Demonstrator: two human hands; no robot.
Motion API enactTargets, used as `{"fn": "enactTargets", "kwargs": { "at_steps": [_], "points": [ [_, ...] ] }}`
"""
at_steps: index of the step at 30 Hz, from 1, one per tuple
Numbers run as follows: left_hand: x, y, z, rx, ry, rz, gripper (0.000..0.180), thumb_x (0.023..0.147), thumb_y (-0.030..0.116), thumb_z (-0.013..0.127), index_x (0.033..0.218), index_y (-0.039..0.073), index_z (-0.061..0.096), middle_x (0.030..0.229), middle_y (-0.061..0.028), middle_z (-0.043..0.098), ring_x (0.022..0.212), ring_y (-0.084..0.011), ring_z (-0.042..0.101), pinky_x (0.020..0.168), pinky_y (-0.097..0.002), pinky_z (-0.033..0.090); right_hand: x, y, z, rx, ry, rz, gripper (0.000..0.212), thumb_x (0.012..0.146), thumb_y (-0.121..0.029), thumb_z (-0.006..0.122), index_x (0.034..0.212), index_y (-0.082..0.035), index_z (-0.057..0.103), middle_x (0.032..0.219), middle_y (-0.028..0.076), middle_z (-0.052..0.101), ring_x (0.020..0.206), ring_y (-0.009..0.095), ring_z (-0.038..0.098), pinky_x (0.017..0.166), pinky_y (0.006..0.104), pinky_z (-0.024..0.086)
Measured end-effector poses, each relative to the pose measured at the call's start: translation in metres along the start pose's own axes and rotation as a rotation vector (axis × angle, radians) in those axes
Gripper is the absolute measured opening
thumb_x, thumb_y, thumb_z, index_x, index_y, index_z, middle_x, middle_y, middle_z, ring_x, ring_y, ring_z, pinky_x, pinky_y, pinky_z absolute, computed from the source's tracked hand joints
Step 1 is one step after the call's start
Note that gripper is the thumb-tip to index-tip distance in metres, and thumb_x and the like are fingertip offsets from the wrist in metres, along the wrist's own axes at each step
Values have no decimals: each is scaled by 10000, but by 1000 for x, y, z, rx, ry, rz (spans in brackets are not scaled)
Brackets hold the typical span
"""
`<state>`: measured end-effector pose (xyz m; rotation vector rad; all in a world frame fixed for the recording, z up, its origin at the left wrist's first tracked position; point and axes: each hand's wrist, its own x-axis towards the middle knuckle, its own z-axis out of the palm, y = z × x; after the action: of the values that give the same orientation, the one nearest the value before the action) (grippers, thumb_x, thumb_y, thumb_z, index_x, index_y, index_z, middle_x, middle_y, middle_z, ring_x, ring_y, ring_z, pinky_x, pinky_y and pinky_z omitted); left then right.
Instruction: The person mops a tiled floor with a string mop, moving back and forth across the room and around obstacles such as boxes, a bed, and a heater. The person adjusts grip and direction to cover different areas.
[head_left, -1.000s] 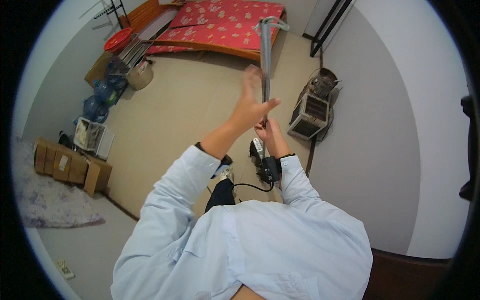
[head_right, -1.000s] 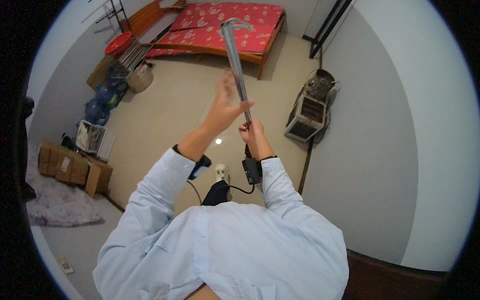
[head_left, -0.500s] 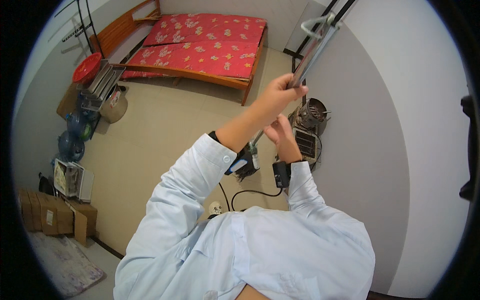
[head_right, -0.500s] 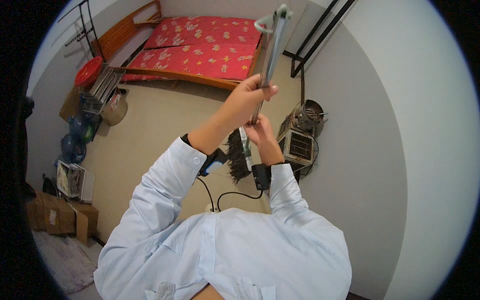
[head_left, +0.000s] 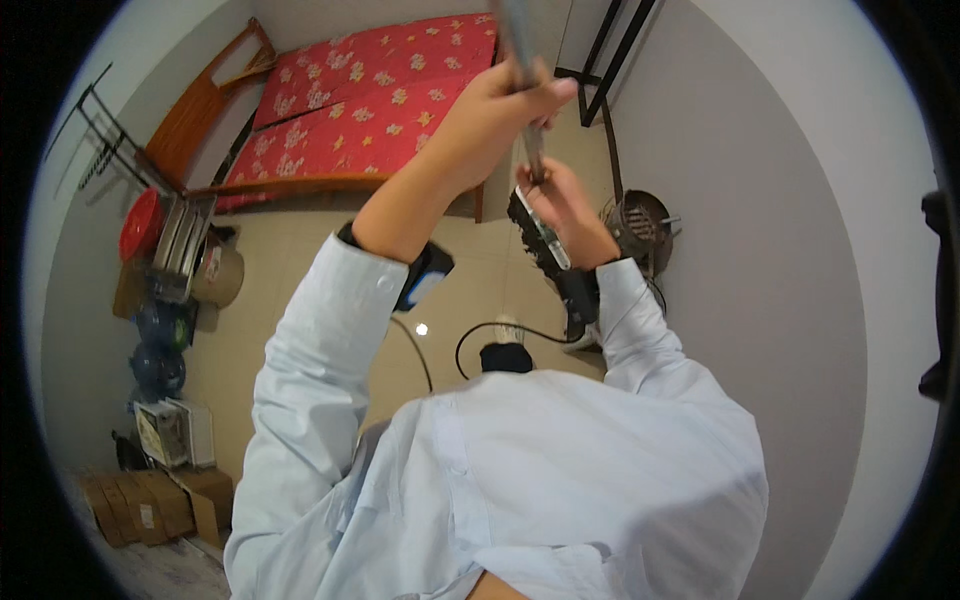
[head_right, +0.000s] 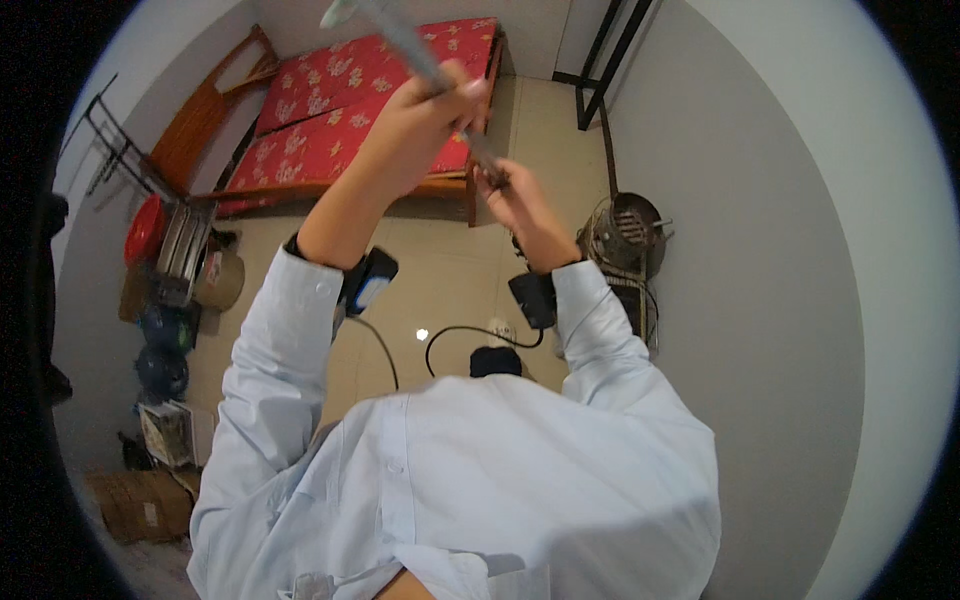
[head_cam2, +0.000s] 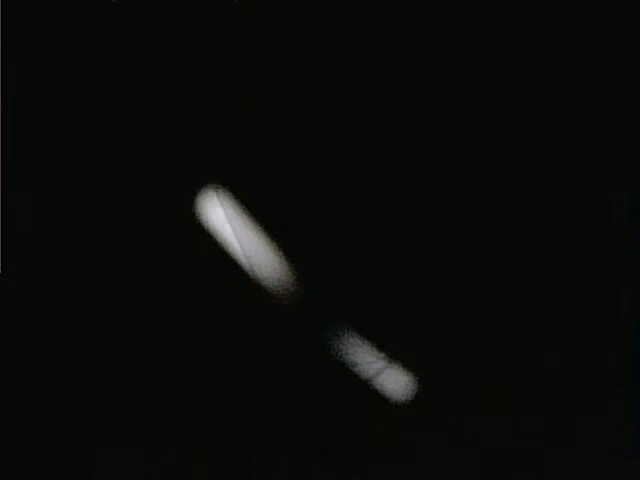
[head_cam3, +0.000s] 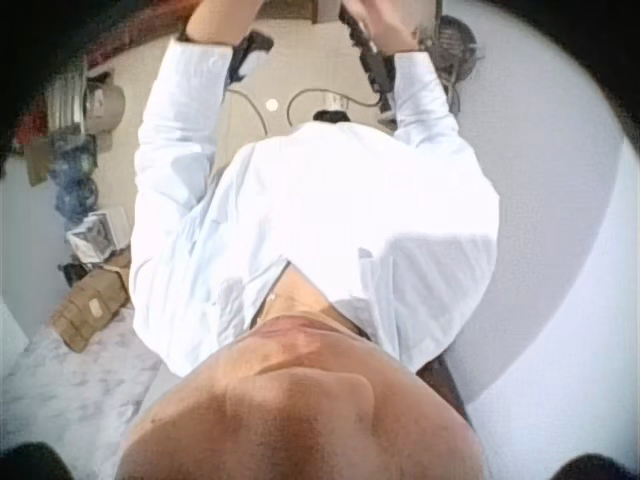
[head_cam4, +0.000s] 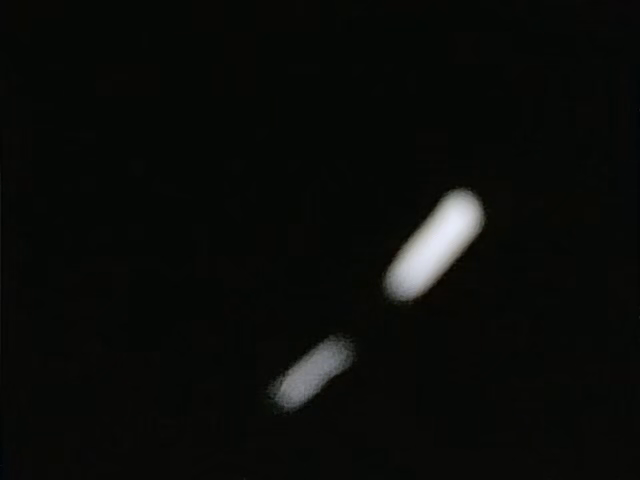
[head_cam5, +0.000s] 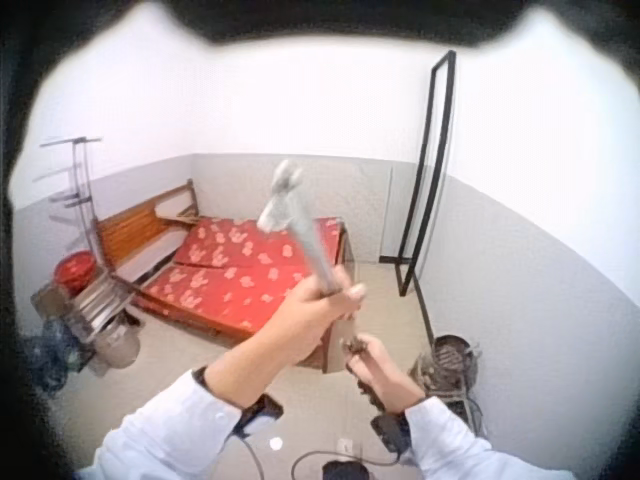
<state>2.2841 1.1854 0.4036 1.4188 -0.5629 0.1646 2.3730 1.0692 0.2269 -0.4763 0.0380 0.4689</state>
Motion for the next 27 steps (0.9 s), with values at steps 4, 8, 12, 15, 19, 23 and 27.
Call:
{"fn": "enactTargets", "kwargs": {
  "at_steps": [4, 8, 12, 15, 19, 23, 27],
  "points": [
    [65, -56, -8, 4, 18, -128, 186, 825, 82, 499, 656, 74, 423, 629, -10, 424, 645, -118, 420, 643, -267, 351, 79, -34, -57, 20, 16, -38, 51, 794, 17, 481, 802, 34, 433, 834, 110, 453, 747, 185, 487, 712, 293, 461],
    [138, -92, -16, 32, -28, -144, 191, 823, 58, 484, 656, 72, 393, 646, -17, 429, 646, -120, 416, 711, -289, 373, 157, -82, -87, 36, 30, -71, 91, 768, 44, 497, 763, -7, 422, 787, 82, 440, 708, 165, 467, 651, 287, 422],
    [212, -124, -34, 128, -63, -130, 209, 831, 102, 499, 669, 71, 372, 648, -17, 420, 657, -126, 412, 839, -318, 359, 239, -140, -83, 15, 22, -11, 101, 773, 35, 487, 763, -35, 414, 752, 62, 428, 677, 153, 457, 632, 280, 398],
    [251, -155, -48, 182, -85, -67, 229, 838, 163, 515, 682, 63, 381, 674, -29, 438, 667, -136, 417, 844, -324, 348, 297, -177, -80, -123, 53, -23, 96, 779, 28, 470, 779, -44, 408, 753, 63, 430, 678, 159, 463, 640, 292, 397],
    [271, -219, -61, 323, -70, 35, 215, 797, 133, 574, 687, 48, 410, 695, -53, 470, 726, -189, 474, 787, -329, 378, 375, -203, -98, -253, 32, -15, 133, 783, 28, 446, 884, -40, 392, 776, 82, 446, 662, 168, 479, 643, 303, 413],
    [271, -314, -72, 622, -5, 138, 178, 728, 74, 633, 706, 38, 460, 785, -90, 543, 847, -264, 527, 770, -345, 400, 432, -180, -140, -223, 150, -31, 600, 794, 7, 450, 1310, -26, 146, 836, 139, 498, 761, 228, 546, 626, 322, 469],
    [267, -415, -93, 817, 72, 3, 140, 737, 56, 621, 837, 14, 531, 951, -125, 577, 942, -276, 509, 832, -358, 369, 449, -140, -193, -332, 108, 155, 725, 824, -34, 428, 1352, -130, -60, 881, 130, 517, 737, 233, 569, 508, 334, 480]
  ]
}}
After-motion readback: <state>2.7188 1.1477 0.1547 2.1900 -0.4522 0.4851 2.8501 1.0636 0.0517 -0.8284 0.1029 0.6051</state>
